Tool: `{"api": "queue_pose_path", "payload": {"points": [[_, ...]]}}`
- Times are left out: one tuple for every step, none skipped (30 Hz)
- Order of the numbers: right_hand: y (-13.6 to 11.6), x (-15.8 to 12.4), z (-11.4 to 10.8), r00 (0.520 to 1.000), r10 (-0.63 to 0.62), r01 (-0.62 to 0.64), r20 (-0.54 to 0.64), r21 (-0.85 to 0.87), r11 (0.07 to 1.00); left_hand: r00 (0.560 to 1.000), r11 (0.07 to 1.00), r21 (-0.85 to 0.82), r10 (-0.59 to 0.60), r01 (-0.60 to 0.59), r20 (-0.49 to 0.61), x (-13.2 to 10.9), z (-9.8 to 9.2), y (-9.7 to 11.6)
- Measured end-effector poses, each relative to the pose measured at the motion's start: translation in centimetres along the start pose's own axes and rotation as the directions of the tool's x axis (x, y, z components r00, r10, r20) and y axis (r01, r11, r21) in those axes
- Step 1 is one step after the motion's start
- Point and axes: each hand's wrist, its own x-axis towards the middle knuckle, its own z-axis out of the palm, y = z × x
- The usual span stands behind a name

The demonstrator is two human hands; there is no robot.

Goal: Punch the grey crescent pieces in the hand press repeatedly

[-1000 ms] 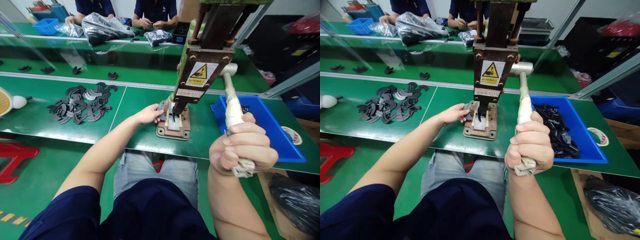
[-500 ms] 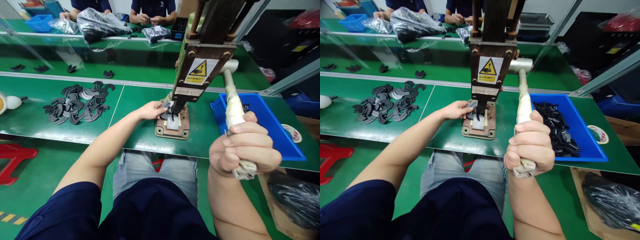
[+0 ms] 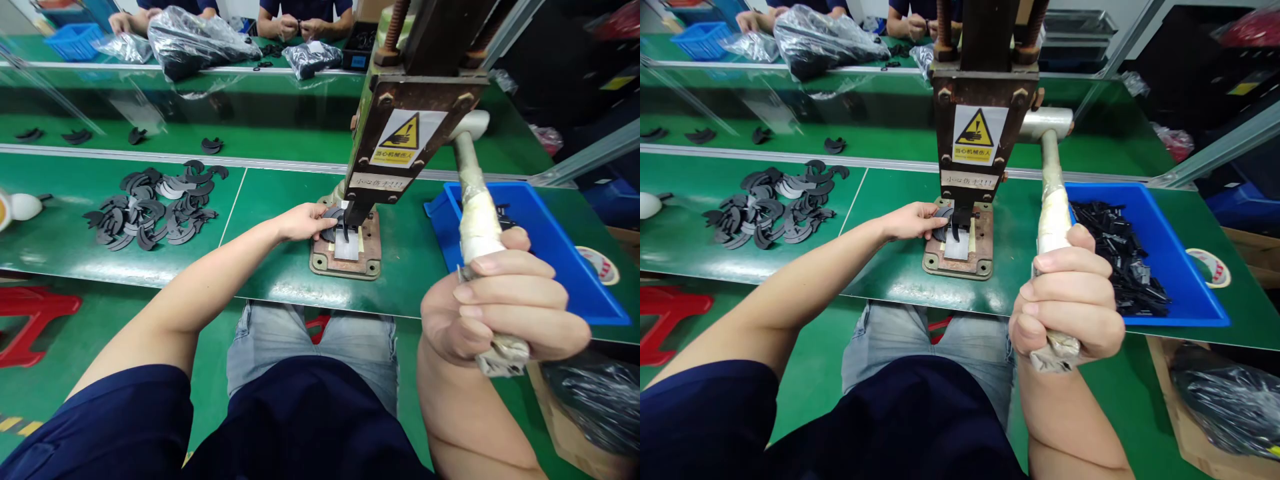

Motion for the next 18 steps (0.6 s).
{"api": "queue_pose_path", "payload": {"points": [[0.2, 0.0, 0.1, 1.000, -0.018, 0.018, -0.020, 0.009, 1.000, 1.000, 1.000, -0.007, -0.025, 0.025, -0.001, 0.1, 0.0, 0.1], [0.3, 0.0, 0.2, 0.998, -0.040, 0.040, -0.041, 0.014, 0.999, 0.999, 0.998, -0.017, -0.052, 0.053, 0.001, 0.2, 0.0, 0.1], [0.5, 0.0, 0.4, 0.997, -0.054, 0.055, -0.056, 0.013, 0.998, 0.997, 0.996, -0.029, -0.081, 0.081, 0.007, 0.3, -0.1, 0.2], [0.7, 0.0, 0.5, 0.996, -0.064, 0.065, -0.064, 0.009, 0.998, 0.994, 0.993, -0.043, -0.109, 0.109, 0.017, 0.4, -0.1, 0.3], [0.8, 0.0, 0.6, 0.995, -0.075, 0.075, -0.073, 0.009, 0.997, 0.990, 0.989, -0.061, -0.136, 0.137, 0.029, 0.6, -0.1, 0.4], [0.9, -0.1, 0.7, 0.993, -0.085, 0.086, -0.078, 0.014, 0.996, 0.986, 0.983, -0.082, -0.163, 0.166, 0.040, 0.7, -0.1, 0.5], [1.0, -0.1, 0.8, 0.992, -0.093, 0.095, -0.080, 0.023, 0.995, 0.980, 0.975, -0.104, -0.191, 0.195, 0.052, 0.8, -0.1, 0.7], [1.0, -0.2, 0.8, 0.991, -0.103, 0.106, -0.081, 0.034, 0.994, 0.974, 0.966, -0.125, -0.220, 0.226, 0.060, 0.9, -0.1, 0.8], [1.0, -0.3, 0.9, 0.990, -0.111, 0.115, -0.082, 0.046, 0.992, 0.966, 0.956, -0.143, -0.251, 0.258, 0.062, 0.9, -0.1, 1.0], [1.0, -0.2, 0.9, 0.990, -0.113, 0.118, -0.087, 0.054, 0.991, 0.958, 0.946, -0.155, -0.279, 0.286, 0.061, 0.9, 0.0, 1.1], [1.0, 0.0, 1.0, 0.990, -0.113, 0.118, -0.086, 0.064, 0.991, 0.952, 0.938, -0.162, -0.302, 0.307, 0.056, 0.8, 0.1, 1.3], [1.1, 0.5, 0.9, 0.990, -0.118, 0.124, -0.083, 0.078, 0.989, 0.947, 0.932, -0.167, -0.317, 0.321, 0.048, 0.6, 0.3, 1.4], [1.2, 1.3, 0.9, 0.988, -0.127, 0.136, -0.090, 0.092, 0.986, 0.945, 0.929, -0.172, -0.325, 0.327, 0.037, 0.5, 0.4, 1.4], [1.3, 2.3, 0.9, 0.990, -0.110, 0.119, -0.090, 0.099, 0.988, 0.945, 0.929, -0.179, -0.326, 0.325, 0.021, 0.3, 0.6, 1.4], [1.5, 3.7, 0.9, 0.995, -0.056, 0.064, -0.084, 0.105, 0.992, 0.947, 0.930, -0.191, -0.321, 0.316, 0.005, 0.2, 0.9, 1.4], [1.7, 5.3, 1.0, 0.998, 0.025, -0.017, -0.064, 0.121, 0.993, 0.950, 0.931, -0.204, -0.312, 0.303, -0.012, 0.1, 1.1, 1.3], [1.9, 7.0, 1.1, 0.992, 0.127, -0.122, -0.021, 0.153, 0.981, 0.953, 0.933, -0.216, -0.302, 0.289, -0.032, 0.0, 1.4, 1.2], [2.0, 8.8, 1.3, 0.971, 0.235, -0.239, 0.043, 0.214, 0.947, 0.954, 0.935, -0.224, -0.294, 0.276, -0.053, -0.2, 1.7, 1.0]]}}
